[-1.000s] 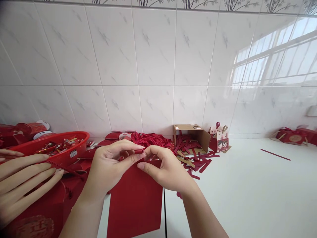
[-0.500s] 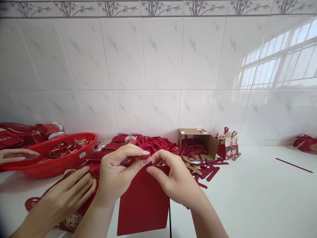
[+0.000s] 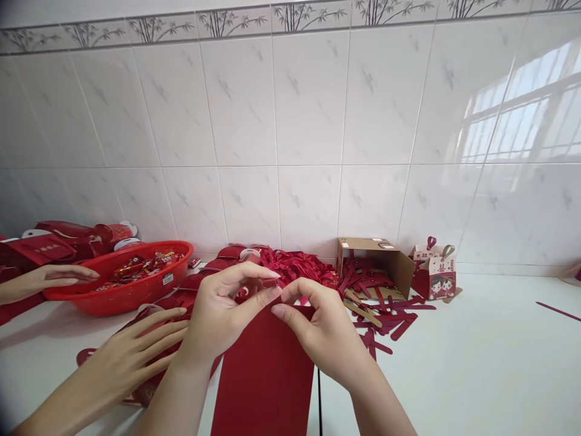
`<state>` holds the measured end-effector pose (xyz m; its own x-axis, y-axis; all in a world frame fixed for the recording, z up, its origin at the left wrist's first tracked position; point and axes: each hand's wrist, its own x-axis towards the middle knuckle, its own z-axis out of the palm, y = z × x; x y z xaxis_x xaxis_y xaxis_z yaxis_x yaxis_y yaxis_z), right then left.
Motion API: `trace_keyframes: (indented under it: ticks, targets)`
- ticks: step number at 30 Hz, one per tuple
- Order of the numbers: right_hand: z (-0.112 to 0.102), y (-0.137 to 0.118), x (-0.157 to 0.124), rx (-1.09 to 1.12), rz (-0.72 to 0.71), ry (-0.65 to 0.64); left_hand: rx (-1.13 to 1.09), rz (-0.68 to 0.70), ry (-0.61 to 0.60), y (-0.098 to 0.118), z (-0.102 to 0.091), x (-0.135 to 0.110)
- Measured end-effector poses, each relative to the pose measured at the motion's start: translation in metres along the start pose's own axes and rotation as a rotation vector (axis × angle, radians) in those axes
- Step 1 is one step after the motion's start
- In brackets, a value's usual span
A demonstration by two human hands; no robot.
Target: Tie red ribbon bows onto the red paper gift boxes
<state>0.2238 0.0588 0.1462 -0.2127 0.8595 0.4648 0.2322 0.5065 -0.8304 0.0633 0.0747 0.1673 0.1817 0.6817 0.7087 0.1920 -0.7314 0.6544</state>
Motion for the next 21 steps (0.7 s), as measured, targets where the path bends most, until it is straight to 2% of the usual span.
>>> trace_keyframes:
  ticks: [4, 7, 11, 13, 15, 16, 18, 19, 20, 21]
  targets:
    - [-0.008, 0.003, 0.002, 0.104, 0.119, -0.15, 0.008, -0.041, 0.039, 0.002, -0.013, 0.0]
    - [-0.016, 0.005, 0.002, 0.066, 0.109, -0.251, 0.009, -0.055, 0.121, 0.003, -0.018, 0.0]
    - [-0.033, 0.009, 0.001, -0.028, 0.056, -0.232, 0.018, -0.053, 0.182, 0.006, -0.02, -0.001]
    - [-0.052, 0.014, -0.002, -0.025, 0.15, -0.238, -0.008, -0.04, 0.242, 0.01, -0.023, -0.002]
    - [-0.077, 0.025, -0.008, -0.038, 0.318, -0.182, -0.064, -0.012, 0.328, 0.015, -0.027, -0.003]
    - [-0.092, 0.033, -0.012, -0.057, 0.407, -0.088, -0.092, 0.007, 0.37, 0.017, -0.029, -0.004]
    - [-0.123, 0.055, -0.021, -0.098, 0.555, 0.216, -0.138, 0.064, 0.438, 0.022, -0.034, -0.006]
    - [-0.136, 0.068, -0.025, -0.122, 0.617, 0.438, -0.146, 0.102, 0.466, 0.024, -0.038, -0.008]
    - [-0.148, 0.082, -0.029, -0.158, 0.661, 0.735, -0.133, 0.136, 0.487, 0.024, -0.042, -0.009]
    - [-0.158, 0.096, -0.032, -0.196, 0.678, 0.889, -0.093, 0.148, 0.492, 0.024, -0.047, -0.01]
